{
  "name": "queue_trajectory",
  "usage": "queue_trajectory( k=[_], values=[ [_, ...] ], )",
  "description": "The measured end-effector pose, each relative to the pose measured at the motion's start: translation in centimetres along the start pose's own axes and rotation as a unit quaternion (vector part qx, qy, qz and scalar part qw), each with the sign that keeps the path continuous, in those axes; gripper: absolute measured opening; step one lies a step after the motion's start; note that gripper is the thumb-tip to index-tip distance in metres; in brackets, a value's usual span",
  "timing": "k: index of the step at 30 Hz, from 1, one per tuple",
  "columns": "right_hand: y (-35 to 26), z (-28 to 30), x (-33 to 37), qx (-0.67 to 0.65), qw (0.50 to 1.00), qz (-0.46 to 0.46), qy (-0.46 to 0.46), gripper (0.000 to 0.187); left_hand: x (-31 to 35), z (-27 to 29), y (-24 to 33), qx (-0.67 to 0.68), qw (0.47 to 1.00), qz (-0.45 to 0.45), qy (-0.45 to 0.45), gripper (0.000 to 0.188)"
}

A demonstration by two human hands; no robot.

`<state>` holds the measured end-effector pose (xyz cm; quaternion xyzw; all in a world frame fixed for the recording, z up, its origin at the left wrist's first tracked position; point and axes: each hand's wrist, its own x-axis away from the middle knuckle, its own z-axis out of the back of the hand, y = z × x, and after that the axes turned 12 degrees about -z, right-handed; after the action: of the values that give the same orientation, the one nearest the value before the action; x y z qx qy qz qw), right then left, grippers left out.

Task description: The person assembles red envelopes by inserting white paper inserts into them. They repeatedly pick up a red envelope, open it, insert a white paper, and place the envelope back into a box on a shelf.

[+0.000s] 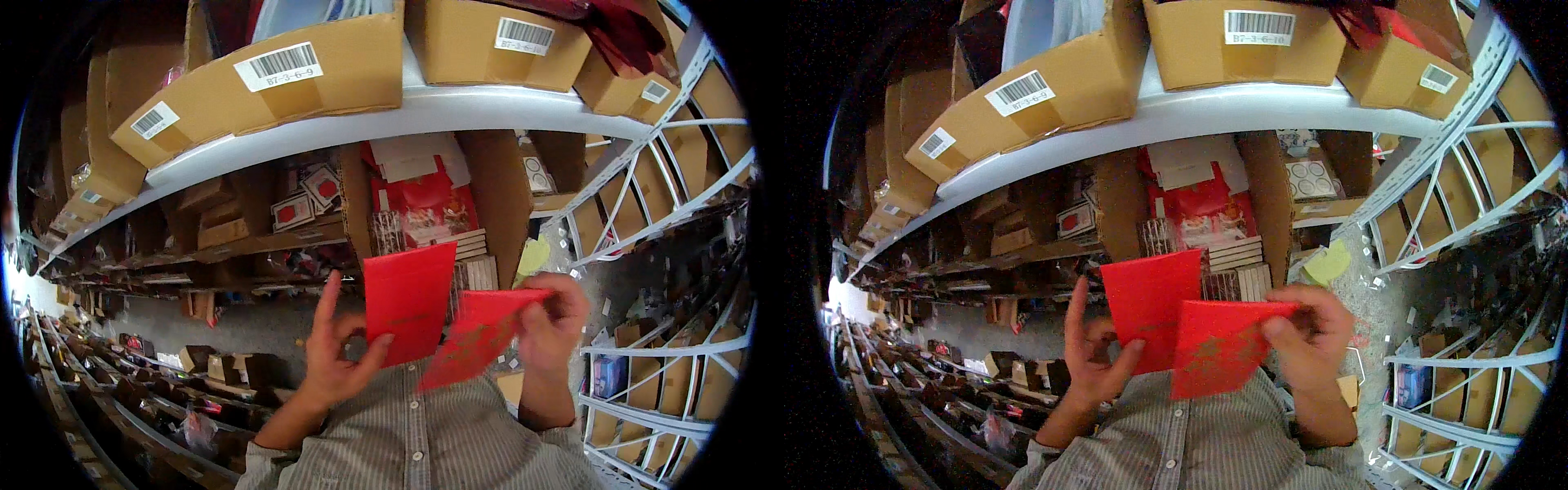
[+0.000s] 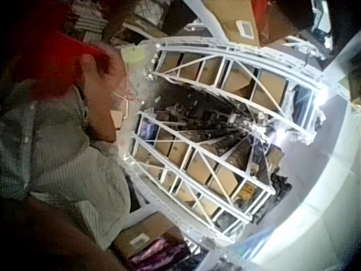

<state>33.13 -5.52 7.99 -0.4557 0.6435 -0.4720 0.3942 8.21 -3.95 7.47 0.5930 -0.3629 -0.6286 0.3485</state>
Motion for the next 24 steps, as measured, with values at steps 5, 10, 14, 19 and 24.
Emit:
queue_trajectory(
  k=[5, 10, 14, 19, 24],
  values=[
    [1.6, -4.0, -1.7, -0.045, 0.997, 0.040, -0.042, 0.019, 0.1, 1.3, -0.8, -0.103, 0.977, -0.093, -0.162, 0.032],
    [1.7, -5.2, -1.3, -0.162, 0.983, -0.053, -0.065, 0.016, 2.5, 1.5, -1.6, 0.018, 0.985, 0.049, -0.163, 0.028],
    [2.6, -5.0, -0.6, -0.143, 0.984, -0.077, -0.071, 0.019, 1.5, 0.6, -0.4, 0.058, 0.989, 0.024, -0.133, 0.029],
    [2.8, -5.8, 0.2, -0.082, 0.989, -0.035, -0.121, 0.025, 0.3, -0.5, 0.2, 0.019, 0.997, -0.023, -0.067, 0.026],
    [2.5, -5.6, 0.9, -0.067, 0.981, -0.066, -0.167, 0.028, 0.0, 0.7, 0.5, -0.125, 0.981, -0.103, -0.108, 0.017]
  ],
)
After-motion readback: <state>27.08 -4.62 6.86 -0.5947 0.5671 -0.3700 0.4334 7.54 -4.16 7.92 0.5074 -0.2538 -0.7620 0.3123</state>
